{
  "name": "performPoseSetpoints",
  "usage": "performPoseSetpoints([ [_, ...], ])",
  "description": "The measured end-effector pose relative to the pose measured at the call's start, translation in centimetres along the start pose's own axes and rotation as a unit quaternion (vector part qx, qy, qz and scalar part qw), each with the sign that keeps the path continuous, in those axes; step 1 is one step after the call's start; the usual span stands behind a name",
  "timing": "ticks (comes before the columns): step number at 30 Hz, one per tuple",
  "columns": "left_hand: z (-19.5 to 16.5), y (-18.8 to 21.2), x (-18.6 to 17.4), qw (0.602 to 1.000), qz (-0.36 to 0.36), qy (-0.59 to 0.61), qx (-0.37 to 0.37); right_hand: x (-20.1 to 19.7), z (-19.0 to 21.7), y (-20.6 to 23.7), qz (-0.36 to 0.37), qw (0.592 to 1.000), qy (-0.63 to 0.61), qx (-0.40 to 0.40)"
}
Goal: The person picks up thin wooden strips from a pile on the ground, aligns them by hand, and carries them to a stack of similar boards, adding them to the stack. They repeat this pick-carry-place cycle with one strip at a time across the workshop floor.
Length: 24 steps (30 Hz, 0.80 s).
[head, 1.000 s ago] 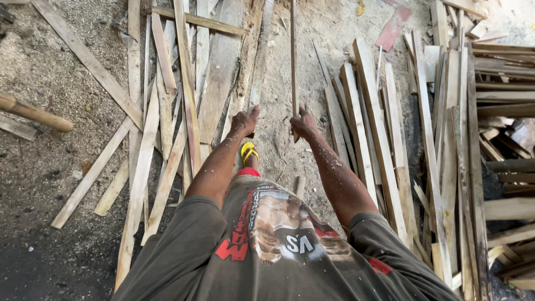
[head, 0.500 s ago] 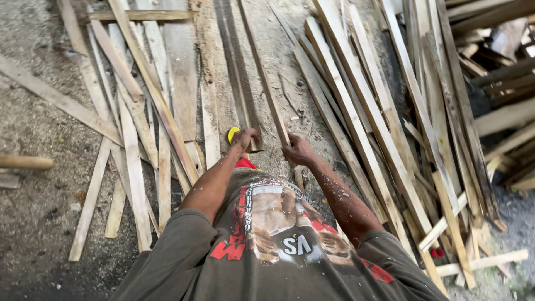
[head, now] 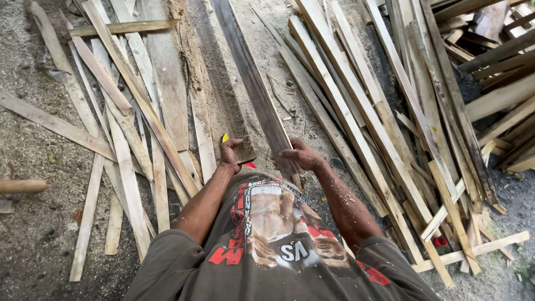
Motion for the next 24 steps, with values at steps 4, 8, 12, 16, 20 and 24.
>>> performPoseSetpoints([
  [4,-1.2,-0.7,-1.0,1.0,-0.006,-0.008,0.021,-0.4,0.6,-1.4,0.025,0.999,0.0,-0.03],
  [8,-3.5,-1.5,-1.3,0.999,-0.012,-0.023,0.041,-1.3,1.7,-2.8,0.002,0.999,0.042,-0.022],
  [12,-6.2,-2.5,-0.8,0.998,-0.025,-0.032,0.037,-1.8,3.7,-4.7,-0.016,0.997,0.073,-0.011],
  [16,-8.9,-4.7,0.1,0.999,-0.039,-0.008,0.014,-2.3,6.3,-7.1,-0.04,0.986,0.161,-0.019],
  [20,-12.2,-8.9,0.7,0.998,-0.036,-0.018,0.039,-3.1,8.8,-10.8,-0.065,0.981,0.18,0.007],
  [24,-17.1,-14.3,0.6,0.992,-0.074,-0.002,0.102,-4.0,11.7,-16.6,-0.124,0.941,0.311,0.049],
])
Point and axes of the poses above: each hand's wrist, its own y-axis away from the middle knuckle, its own x-axis out of the palm, z = x × y, the point moved 3 cm from there along -y, towards the middle knuckle, and after that the axes turned 9 degrees about x, right-handed, at the moved point
